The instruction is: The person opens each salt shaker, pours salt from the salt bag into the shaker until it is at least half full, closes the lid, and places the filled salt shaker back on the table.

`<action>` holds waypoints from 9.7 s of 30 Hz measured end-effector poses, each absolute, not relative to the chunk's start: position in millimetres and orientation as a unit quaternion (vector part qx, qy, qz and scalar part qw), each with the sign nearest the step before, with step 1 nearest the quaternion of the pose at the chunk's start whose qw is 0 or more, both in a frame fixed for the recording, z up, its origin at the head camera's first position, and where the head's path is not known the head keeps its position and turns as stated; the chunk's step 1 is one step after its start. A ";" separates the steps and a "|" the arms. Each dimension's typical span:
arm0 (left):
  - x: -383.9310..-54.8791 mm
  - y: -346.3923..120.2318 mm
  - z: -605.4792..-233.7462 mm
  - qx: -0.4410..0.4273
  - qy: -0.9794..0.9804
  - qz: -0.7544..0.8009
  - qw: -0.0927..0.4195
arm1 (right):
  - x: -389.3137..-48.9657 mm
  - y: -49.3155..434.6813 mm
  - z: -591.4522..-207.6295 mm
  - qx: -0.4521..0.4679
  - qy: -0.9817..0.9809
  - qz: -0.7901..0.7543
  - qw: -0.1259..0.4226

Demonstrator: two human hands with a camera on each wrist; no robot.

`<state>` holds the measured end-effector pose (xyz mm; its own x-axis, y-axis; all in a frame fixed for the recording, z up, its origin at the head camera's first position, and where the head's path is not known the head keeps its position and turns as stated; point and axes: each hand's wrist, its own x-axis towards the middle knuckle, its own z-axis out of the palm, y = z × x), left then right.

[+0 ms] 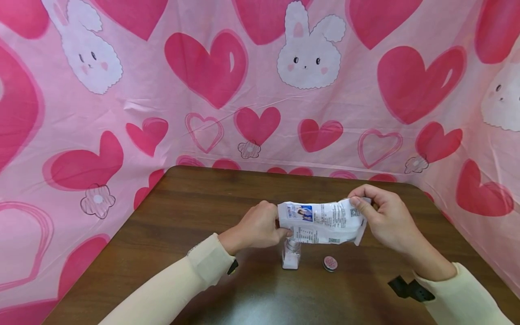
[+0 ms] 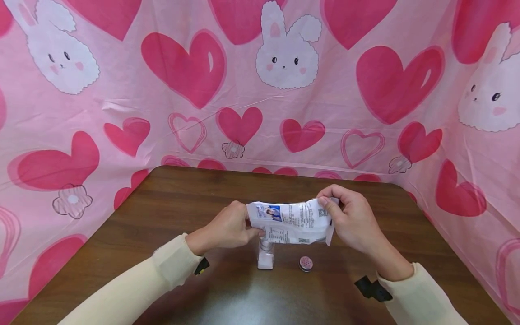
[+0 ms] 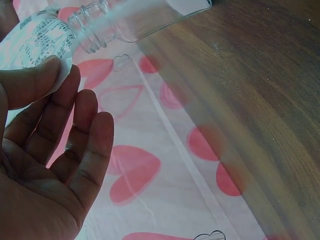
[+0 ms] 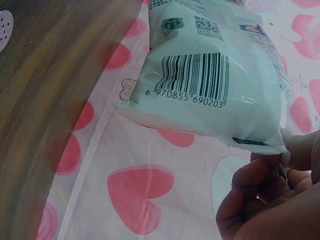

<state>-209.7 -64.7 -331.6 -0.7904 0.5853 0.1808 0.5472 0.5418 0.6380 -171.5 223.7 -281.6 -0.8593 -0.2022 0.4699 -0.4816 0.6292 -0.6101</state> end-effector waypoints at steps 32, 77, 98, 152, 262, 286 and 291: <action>-209.3 -65.1 -332.3 0.319 0.875 0.362 0.037 | -170.5 224.1 -282.0 0.191 -0.883 0.389 0.181; -207.4 -67.3 -331.7 0.312 0.875 0.367 0.039 | -169.6 219.9 -276.7 0.195 -0.883 0.392 0.169; -206.4 -65.8 -331.5 0.311 0.880 0.357 0.031 | -169.6 219.8 -277.6 0.190 -0.884 0.391 0.171; -206.6 -66.6 -333.3 0.296 0.885 0.356 0.044 | -169.2 217.4 -277.5 0.193 -0.885 0.389 0.171; -205.8 -41.3 -305.2 0.345 0.877 0.327 -0.072 | -188.2 279.5 -360.7 0.144 -0.878 0.457 -0.001; -208.6 -31.8 -303.3 0.364 0.877 0.298 -0.094 | -195.4 286.3 -378.2 0.189 -0.899 0.395 -0.018; -211.0 -31.1 -304.1 0.369 0.876 0.287 -0.123 | -196.1 280.5 -381.8 0.197 -0.907 0.373 0.019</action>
